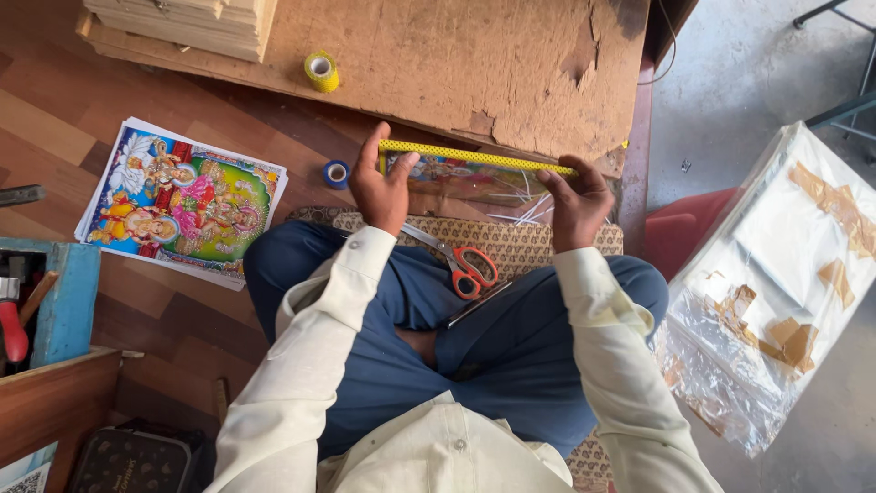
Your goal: The person sits on the floor and assembles religious pictures by placing them on cardboard, covering them with plastic, and trimming the edges with scissors. They then apply decorative tape to the borders and stack the finished items.
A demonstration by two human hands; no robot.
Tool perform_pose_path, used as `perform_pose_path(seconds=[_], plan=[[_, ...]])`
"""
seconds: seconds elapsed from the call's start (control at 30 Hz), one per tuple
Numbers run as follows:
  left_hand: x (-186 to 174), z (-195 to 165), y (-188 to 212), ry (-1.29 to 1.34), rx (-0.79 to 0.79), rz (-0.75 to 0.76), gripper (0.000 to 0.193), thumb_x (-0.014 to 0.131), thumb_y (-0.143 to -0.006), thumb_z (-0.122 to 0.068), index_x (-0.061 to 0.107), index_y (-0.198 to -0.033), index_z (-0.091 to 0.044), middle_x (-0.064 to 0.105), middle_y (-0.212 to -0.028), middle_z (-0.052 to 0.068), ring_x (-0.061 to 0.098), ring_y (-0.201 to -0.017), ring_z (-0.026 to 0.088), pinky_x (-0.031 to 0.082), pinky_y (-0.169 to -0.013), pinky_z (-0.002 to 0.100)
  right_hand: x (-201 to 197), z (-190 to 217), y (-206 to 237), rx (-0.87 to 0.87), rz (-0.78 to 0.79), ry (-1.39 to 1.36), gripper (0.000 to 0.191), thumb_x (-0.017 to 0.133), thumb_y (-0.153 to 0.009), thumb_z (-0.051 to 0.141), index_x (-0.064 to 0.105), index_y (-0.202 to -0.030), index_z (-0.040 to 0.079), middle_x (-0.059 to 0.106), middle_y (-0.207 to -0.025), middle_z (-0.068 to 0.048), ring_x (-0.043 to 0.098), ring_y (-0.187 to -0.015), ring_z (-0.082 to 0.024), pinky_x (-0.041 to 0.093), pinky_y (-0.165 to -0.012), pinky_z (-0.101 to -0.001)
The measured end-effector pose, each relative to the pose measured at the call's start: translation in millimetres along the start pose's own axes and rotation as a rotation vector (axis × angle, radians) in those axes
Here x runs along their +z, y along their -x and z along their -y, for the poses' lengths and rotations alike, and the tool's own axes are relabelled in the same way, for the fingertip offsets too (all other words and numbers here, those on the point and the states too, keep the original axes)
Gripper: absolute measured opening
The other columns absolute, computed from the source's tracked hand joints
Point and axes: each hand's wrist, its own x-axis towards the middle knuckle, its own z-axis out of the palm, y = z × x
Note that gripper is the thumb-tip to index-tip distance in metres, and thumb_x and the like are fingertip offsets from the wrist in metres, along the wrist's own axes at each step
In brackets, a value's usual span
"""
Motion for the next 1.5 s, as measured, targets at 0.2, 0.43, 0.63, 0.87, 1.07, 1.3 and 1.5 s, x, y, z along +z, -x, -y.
perform_pose_path(seconds=[0.2,0.43,0.63,0.87,1.07,1.3,1.5], plan=[[16.2,29.5,2.8,0.120,0.009,0.000,0.052,0.070,-0.103,-0.024,0.053,-0.146,-0.002,0.062,-0.144,0.018,0.059,-0.134,0.028,0.046,-0.113,0.037,34.4,-15.8,4.1,-0.045,-0.160,-0.052,0.049,0.085,-0.087,0.002,0.063,-0.130,-0.003,0.064,-0.101,0.000,0.060,-0.090,-0.007,0.052,-0.081,-0.0209],[-12.3,40.9,-6.3,0.464,-0.142,0.113,0.033,0.077,-0.096,-0.013,0.069,-0.125,0.000,0.073,-0.121,0.008,0.066,-0.110,0.014,0.053,-0.097,0.028,19.0,-6.5,23.3,-0.040,0.001,-0.096,0.038,0.082,-0.091,0.001,0.065,-0.126,0.000,0.065,-0.098,0.000,0.059,-0.087,-0.007,0.051,-0.080,-0.0205],[-18.7,-6.2,-22.8,0.493,-0.039,0.184,0.024,0.080,-0.094,-0.016,0.073,-0.108,0.002,0.074,-0.099,0.002,0.065,-0.090,0.009,0.054,-0.084,0.023,-10.0,50.6,9.0,-0.148,0.059,-0.240,0.040,0.075,-0.089,-0.002,0.062,-0.126,0.000,0.072,-0.114,-0.008,0.070,-0.100,-0.014,0.060,-0.088,-0.0265],[-1.7,-51.3,-69.6,0.785,-0.356,0.127,0.019,0.082,-0.098,-0.015,0.070,-0.095,0.000,0.061,-0.084,-0.005,0.048,-0.075,0.006,0.038,-0.066,0.023,-57.2,82.4,14.3,0.016,0.103,-0.330,0.038,0.067,-0.101,0.013,0.061,-0.134,-0.005,0.071,-0.117,-0.009,0.067,-0.099,-0.013,0.055,-0.086,-0.0261],[1.9,-52.3,-50.5,0.730,-0.397,-0.112,0.014,0.080,-0.091,-0.011,0.072,-0.089,0.000,0.070,-0.085,0.000,0.062,-0.079,0.011,0.051,-0.074,0.028,-65.3,47.7,56.4,0.139,0.139,-0.333,0.046,0.068,-0.101,0.013,0.057,-0.141,-0.006,0.070,-0.114,-0.007,0.064,-0.093,-0.011,0.052,-0.078,-0.0257],[-18.2,-52.8,-32.7,0.603,-0.403,-0.010,0.014,0.073,-0.096,-0.014,0.073,-0.096,0.000,0.067,-0.087,0.000,0.060,-0.081,0.010,0.050,-0.074,0.028,-71.3,38.1,53.0,0.093,0.289,-0.311,0.047,0.067,-0.099,0.009,0.057,-0.143,-0.004,0.072,-0.123,-0.007,0.067,-0.109,-0.013,0.053,-0.097,-0.0279],[-18.2,-50.6,-30.0,0.494,-0.381,0.047,0.015,0.070,-0.098,-0.015,0.073,-0.098,0.000,0.067,-0.088,-0.001,0.061,-0.081,0.009,0.052,-0.074,0.027,-79.1,37.1,40.7,0.193,0.364,-0.435,0.039,0.066,-0.097,0.009,0.060,-0.134,-0.002,0.072,-0.120,-0.005,0.066,-0.110,-0.013,0.051,-0.098,-0.0295]])
